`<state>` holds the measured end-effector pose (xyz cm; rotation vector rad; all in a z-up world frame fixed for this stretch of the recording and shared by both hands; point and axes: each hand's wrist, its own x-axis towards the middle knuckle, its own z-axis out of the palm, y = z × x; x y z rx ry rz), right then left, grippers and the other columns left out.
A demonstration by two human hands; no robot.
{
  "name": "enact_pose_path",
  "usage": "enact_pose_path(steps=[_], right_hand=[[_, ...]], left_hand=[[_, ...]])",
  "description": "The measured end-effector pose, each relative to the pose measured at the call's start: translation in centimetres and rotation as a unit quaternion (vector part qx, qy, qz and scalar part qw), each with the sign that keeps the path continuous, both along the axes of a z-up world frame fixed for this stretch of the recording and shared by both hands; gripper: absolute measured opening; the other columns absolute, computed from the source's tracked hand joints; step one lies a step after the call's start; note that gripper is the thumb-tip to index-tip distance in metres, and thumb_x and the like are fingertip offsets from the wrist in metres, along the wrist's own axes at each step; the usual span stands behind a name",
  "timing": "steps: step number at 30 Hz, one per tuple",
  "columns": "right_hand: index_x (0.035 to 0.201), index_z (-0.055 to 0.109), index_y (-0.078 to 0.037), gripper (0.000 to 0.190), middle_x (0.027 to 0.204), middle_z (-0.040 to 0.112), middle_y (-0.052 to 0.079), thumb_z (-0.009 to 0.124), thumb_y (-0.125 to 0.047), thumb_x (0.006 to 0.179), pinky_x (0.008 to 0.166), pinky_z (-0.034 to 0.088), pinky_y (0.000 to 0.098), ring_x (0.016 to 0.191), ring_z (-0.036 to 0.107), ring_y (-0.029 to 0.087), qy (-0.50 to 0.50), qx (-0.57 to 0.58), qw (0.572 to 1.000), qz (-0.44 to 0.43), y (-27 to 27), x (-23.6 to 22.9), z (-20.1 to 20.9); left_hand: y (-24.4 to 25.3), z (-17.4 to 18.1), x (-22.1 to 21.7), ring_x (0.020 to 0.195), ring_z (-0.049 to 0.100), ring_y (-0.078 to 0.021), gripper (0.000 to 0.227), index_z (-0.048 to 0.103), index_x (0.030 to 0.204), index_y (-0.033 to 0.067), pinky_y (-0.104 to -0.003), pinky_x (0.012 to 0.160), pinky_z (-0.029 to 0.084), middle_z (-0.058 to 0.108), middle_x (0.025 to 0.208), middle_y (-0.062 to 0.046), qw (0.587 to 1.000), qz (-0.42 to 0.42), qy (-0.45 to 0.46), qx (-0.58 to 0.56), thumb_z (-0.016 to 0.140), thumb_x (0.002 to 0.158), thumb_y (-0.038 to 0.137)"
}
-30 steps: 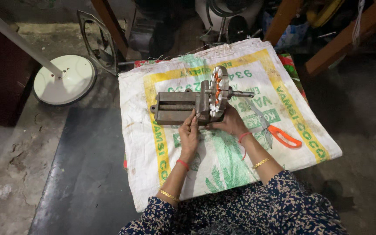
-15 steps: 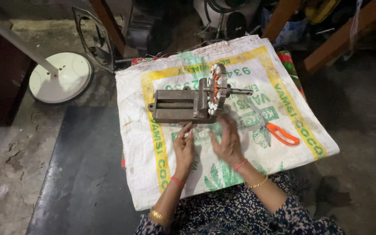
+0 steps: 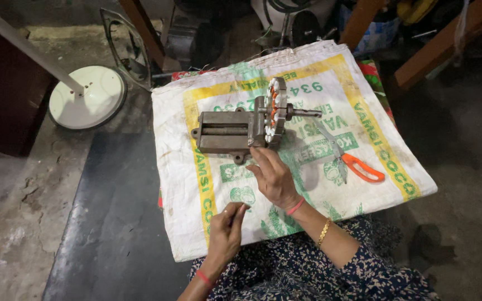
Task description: The person sits on the floor and uses a bench vise to hold a small electrical component while winding copper wire around its core. They repeatedly wrap the wire by hand, occasionally adjusting the component in the vise and using orange-handled scissors to trim the wire.
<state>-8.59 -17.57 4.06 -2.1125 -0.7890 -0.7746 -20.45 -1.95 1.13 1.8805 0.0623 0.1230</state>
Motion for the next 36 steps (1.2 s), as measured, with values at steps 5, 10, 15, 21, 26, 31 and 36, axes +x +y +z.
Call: enact_pose_path(steps=[5, 10, 15, 21, 26, 31, 36], right_hand=[[0.103, 0.07, 0.003, 0.014, 0.098, 0.071, 0.015, 0.073, -0.006, 0.092, 0.072, 0.056, 0.0378, 0.086, 0.071, 0.031, 0.031, 0.044, 0.998, 0.028, -0.4, 0.3, 1.5], [0.092, 0.067, 0.002, 0.008, 0.089, 0.069, 0.013, 0.072, -0.004, 0.091, 0.068, 0.054, 0.0395, 0.081, 0.069, 0.031, -0.004, 0.045, 0.998, 0.036, 0.2, -0.7, 3.1], [0.087, 0.066, 0.001, 0.012, 0.079, 0.064, 0.013, 0.072, -0.008, 0.093, 0.062, 0.051, 0.042, 0.072, 0.065, 0.032, -0.002, 0.009, 1.0, 0.013, 0.3, -1.1, 4.2], [0.085, 0.063, -0.001, 0.003, 0.077, 0.061, 0.014, 0.063, -0.004, 0.084, 0.062, 0.049, 0.045, 0.073, 0.063, 0.036, 0.003, -0.001, 1.0, 0.013, -0.2, -1.2, 4.8], [0.085, 0.062, -0.001, 0.004, 0.078, 0.061, 0.014, 0.066, -0.002, 0.085, 0.063, 0.049, 0.046, 0.073, 0.063, 0.036, 0.006, -0.007, 1.0, 0.013, -0.2, -1.7, 5.1], [0.089, 0.064, 0.0, 0.003, 0.081, 0.064, 0.015, 0.066, 0.001, 0.086, 0.065, 0.05, 0.0453, 0.076, 0.065, 0.036, 0.027, 0.015, 0.999, 0.018, -0.6, -1.8, 5.3], [0.096, 0.067, 0.002, 0.008, 0.085, 0.065, 0.017, 0.067, 0.0, 0.089, 0.064, 0.049, 0.0454, 0.078, 0.065, 0.038, 0.027, 0.017, 0.999, 0.039, -1.2, -2.1, 5.6]], left_hand=[[4.8, 3.2, 0.3, 0.051, 0.059, -0.0086, 0.013, 0.073, 0.1, 0.0005, -0.026, 0.048, 0.047, 0.069, 0.069, -0.008, 0.982, 0.039, -0.099, 0.154, 0.069, 0.093, 0.01], [8.0, 8.5, 2.5, 0.064, 0.059, -0.0148, 0.012, 0.074, 0.102, 0.0006, -0.032, 0.057, 0.047, 0.074, 0.077, -0.013, 0.988, 0.102, -0.085, 0.083, 0.066, 0.101, 0.009], [1.0, 10.4, 4.4, 0.057, 0.057, -0.0146, 0.034, 0.064, 0.123, 0.0039, -0.032, 0.049, 0.047, 0.062, 0.068, -0.009, 0.995, -0.003, -0.073, 0.074, 0.07, 0.093, 0.019], [-2.2, 9.5, 5.5, 0.05, 0.052, -0.0149, 0.042, 0.069, 0.12, 0.0057, -0.033, 0.048, 0.041, 0.059, 0.063, -0.007, 0.985, -0.002, -0.132, 0.112, 0.081, 0.083, 0.021], [1.2, 9.2, 8.4, 0.06, 0.049, -0.0132, 0.043, 0.075, 0.121, 0.0099, -0.029, 0.054, 0.041, 0.057, 0.07, -0.007, 0.985, -0.077, -0.123, 0.097, 0.086, 0.081, 0.017], [1.8, 10.6, 10.7, 0.09, 0.056, -0.0088, 0.059, 0.064, 0.136, 0.008, -0.025, 0.073, 0.048, 0.056, 0.121, -0.007, 0.941, -0.245, -0.228, -0.045, 0.074, 0.078, 0.002], [1.1, 11.2, 12.4, 0.069, 0.059, -0.015, 0.06, 0.07, 0.128, 0.0108, -0.028, 0.058, 0.045, 0.073, 0.118, -0.007, 0.946, -0.261, -0.172, 0.085, 0.057, 0.073, -0.01]])
